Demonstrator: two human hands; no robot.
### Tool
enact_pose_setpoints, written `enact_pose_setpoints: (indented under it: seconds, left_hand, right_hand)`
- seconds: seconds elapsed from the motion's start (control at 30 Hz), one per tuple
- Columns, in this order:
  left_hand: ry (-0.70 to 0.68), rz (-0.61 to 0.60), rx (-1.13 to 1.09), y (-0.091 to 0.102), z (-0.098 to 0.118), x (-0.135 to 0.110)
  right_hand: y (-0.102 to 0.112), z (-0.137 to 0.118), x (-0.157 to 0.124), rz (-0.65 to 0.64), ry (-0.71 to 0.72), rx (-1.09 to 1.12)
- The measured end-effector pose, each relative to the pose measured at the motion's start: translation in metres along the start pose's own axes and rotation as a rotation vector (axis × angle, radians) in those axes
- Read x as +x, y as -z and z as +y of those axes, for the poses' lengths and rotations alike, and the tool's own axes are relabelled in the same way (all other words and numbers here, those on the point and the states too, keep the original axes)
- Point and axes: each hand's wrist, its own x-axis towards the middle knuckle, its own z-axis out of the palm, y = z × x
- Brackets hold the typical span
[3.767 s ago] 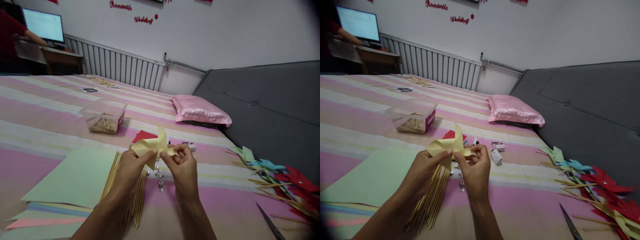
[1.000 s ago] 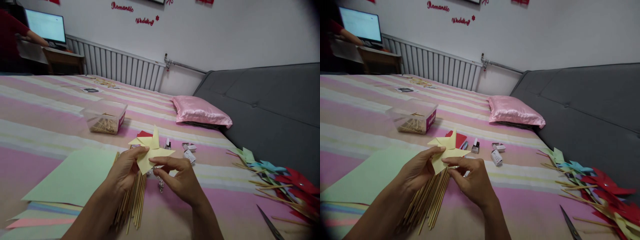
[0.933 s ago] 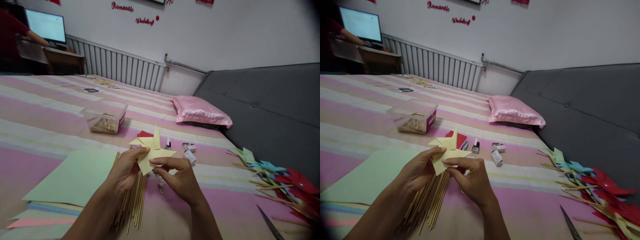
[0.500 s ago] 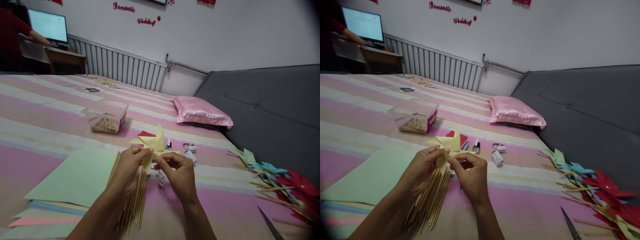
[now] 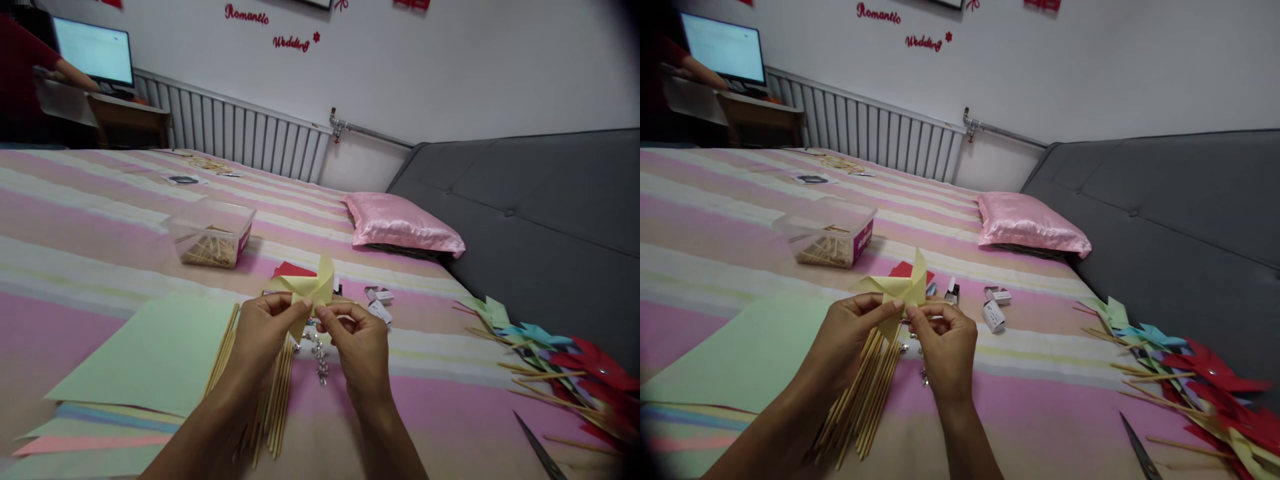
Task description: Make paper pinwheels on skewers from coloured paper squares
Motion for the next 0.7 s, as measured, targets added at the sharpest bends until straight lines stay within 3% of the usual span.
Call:
enact_pose_setpoints:
  seconds: [0.27, 0.7]
  left_hand:
    - [-0.092, -0.064, 0.124, 0.001, -0.004, 0.002]
    - [-0.083, -0.103, 0.157, -0.001, -0.001, 0.001]
  right_hand:
    - [0.008, 0.004, 0.004, 0.006, -0.029, -0.071]
    - [0.013, 0.001, 0.007, -0.057, -0.009, -0.113]
